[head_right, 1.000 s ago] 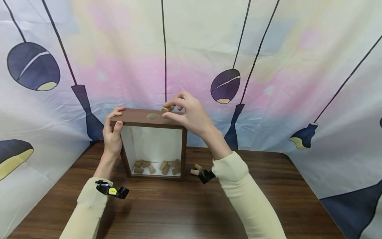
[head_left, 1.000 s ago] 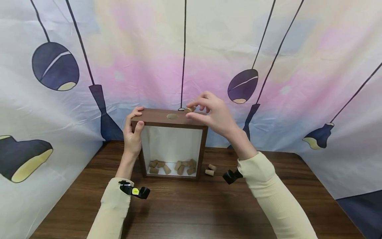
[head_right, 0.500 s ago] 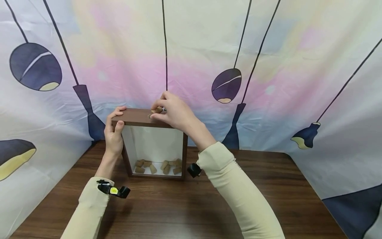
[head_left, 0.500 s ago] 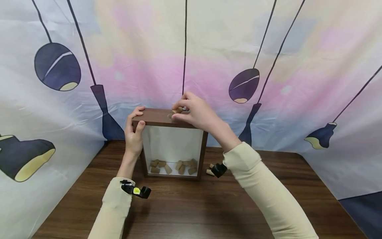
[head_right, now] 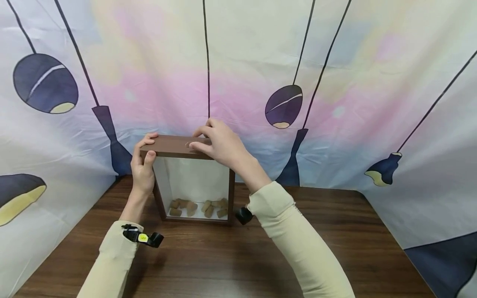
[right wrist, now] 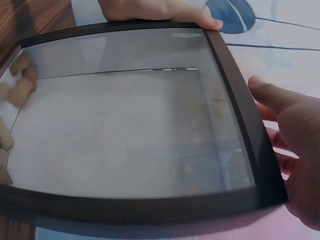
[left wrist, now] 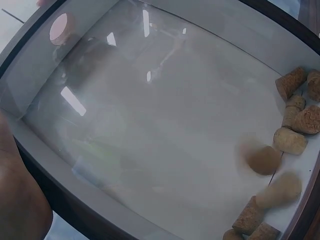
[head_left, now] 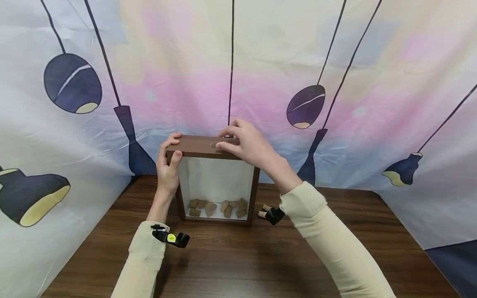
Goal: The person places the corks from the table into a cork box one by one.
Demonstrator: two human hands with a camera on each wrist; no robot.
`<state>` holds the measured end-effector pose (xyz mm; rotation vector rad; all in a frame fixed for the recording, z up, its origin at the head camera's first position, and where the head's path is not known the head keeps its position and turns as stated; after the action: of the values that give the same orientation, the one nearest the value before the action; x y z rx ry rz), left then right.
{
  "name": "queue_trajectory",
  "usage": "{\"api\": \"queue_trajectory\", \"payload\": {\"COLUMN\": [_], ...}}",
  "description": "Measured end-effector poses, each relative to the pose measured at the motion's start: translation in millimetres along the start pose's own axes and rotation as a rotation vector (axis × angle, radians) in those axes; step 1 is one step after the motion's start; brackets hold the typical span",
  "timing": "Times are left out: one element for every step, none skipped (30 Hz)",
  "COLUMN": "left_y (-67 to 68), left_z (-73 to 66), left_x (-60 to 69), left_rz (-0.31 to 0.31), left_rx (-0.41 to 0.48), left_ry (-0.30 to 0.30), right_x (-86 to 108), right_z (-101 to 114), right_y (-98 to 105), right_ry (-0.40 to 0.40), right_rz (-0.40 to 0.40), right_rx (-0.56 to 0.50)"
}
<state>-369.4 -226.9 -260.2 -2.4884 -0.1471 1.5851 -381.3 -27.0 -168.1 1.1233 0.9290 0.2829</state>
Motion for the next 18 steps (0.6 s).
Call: {"api": "queue_trajectory", "payload": {"left_y": [-0.3, -0.5, -0.5, -0.5, -0.5, -0.6, -0.6, -0.6, -0.7, -0.8, -1.1, -1.4, -1.1, -0.9, -0.8, -0.9, -0.9, -1.2], "left_z": [-0.2, -0.5, -0.9, -1.3, -1.6, -1.9, -2.1, -2.3, -2.3, -2.2, -1.9, -1.4, -1.3, -1.2, -1.1, -0.9, -0.6, -0.4], "left_x": [-0.4, -0.8, -1.2, -1.5, -1.8, -1.9, -2.0, -1.9, -1.6, -1.2, -0.8, -0.3, 0.0, 0.4, 0.6, 0.8, 0.9, 0.9], "left_rz": [0.000, -0.001, -0.003, -0.005, -0.007, -0.009, -0.011, -0.013, -0.015, -0.016, -0.016, -0.016, -0.018, -0.019, -0.019, -0.019, -0.018, -0.017], "left_rx": [0.003, 0.004, 0.005, 0.005, 0.005, 0.005, 0.003, 0.000, -0.001, -0.004, -0.006, -0.007, -0.009, -0.009, -0.010, -0.011, -0.008, -0.008], "left_ry": [-0.001, -0.003, -0.005, -0.007, -0.007, -0.008, -0.008, -0.010, -0.010, -0.010, -0.009, -0.008, -0.008, -0.008, -0.007, -0.007, -0.006, -0.006], "right_x": [2.7, 5.6, 8.9, 12.6, 16.6, 21.0, 25.8, 30.9, 36.5, 42.7, 49.0, 55.6, 61.7, 67.6, 73.4, 79.0, 84.0, 88.8], "right_z": [-2.9, -5.9, -9.2, -12.8, -16.7, -20.6, -24.4, -28.4, -33.0, -37.7, -42.3, -46.7, -50.3, -53.9, -57.0, -59.5, -62.2, -64.6], "right_y": [3.4, 6.7, 10.2, 13.3, 16.3, 19.5, 22.5, 25.3, 27.8, 30.2, 32.3, 34.6, 36.2, 37.5, 38.9, 40.2, 40.9, 41.4], "right_ry": [-0.006, -0.011, -0.016, -0.021, -0.027, -0.030, -0.032, -0.035, -0.044, -0.055, -0.063, -0.071, -0.076, -0.082, -0.086, -0.084, -0.085, -0.087], "right_rz": [-0.018, -0.038, -0.060, -0.079, -0.099, -0.122, -0.144, -0.165, -0.184, -0.203, -0.223, -0.244, -0.263, -0.278, -0.295, -0.314, -0.327, -0.340], "right_rx": [-0.017, -0.031, -0.048, -0.062, -0.072, -0.079, -0.086, -0.091, -0.099, -0.106, -0.120, -0.131, -0.134, -0.138, -0.140, -0.140, -0.138, -0.131]}}
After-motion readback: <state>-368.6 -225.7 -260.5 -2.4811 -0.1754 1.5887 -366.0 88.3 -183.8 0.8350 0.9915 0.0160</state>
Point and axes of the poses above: each hand's wrist, its own x-axis away from the middle knuckle, its own y-axis out of the back of the hand, z = x × y, the point moved 10 cm from there along -x, towards the middle knuckle, and after that the axes turned 9 degrees about x, right-handed, at the moved point
